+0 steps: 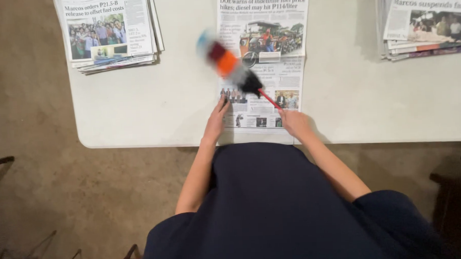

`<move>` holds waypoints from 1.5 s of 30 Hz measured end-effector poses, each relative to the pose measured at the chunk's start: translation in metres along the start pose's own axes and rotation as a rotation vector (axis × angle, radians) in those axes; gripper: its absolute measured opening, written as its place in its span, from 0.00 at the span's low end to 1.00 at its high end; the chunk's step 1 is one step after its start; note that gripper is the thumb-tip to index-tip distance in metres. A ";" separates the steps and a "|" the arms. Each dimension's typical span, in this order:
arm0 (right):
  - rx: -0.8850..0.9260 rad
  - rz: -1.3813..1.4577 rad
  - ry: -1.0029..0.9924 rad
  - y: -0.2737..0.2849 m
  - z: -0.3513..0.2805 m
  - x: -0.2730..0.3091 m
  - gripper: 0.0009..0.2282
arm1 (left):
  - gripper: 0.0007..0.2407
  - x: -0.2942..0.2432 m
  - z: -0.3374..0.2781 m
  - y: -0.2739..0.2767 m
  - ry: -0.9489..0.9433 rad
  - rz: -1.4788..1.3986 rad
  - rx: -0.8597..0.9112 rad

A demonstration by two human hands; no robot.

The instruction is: Dusting and sorting stacks of newspapers on a folding table.

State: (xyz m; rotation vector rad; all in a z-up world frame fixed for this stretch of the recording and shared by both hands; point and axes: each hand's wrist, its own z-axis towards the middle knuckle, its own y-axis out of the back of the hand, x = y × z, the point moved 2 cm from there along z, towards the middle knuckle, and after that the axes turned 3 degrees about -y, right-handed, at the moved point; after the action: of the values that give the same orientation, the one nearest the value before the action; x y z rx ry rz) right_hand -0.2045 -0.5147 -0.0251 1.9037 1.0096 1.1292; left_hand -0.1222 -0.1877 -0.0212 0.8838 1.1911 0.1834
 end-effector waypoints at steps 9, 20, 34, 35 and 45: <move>-0.108 0.397 -0.233 -0.014 0.106 -0.009 0.20 | 0.21 -0.006 -0.021 0.003 0.135 0.273 -0.129; 0.032 -0.125 -0.074 -0.004 0.015 0.039 0.23 | 0.27 0.006 -0.013 0.051 0.056 0.231 -0.052; -0.178 0.066 -0.390 -0.123 -0.185 0.034 0.18 | 0.21 0.067 -0.008 0.044 0.110 0.248 0.035; -0.233 0.145 -0.532 -0.126 -0.190 0.032 0.21 | 0.17 0.054 -0.011 0.055 0.196 0.147 0.091; -0.177 0.140 -0.501 -0.121 -0.204 0.040 0.22 | 0.18 0.046 -0.013 0.049 0.106 0.106 0.157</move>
State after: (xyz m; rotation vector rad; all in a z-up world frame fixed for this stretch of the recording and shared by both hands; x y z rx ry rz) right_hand -0.4103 -0.3899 -0.0355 1.9910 0.4912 0.7262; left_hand -0.0999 -0.1226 -0.0226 1.0869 1.2708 0.2275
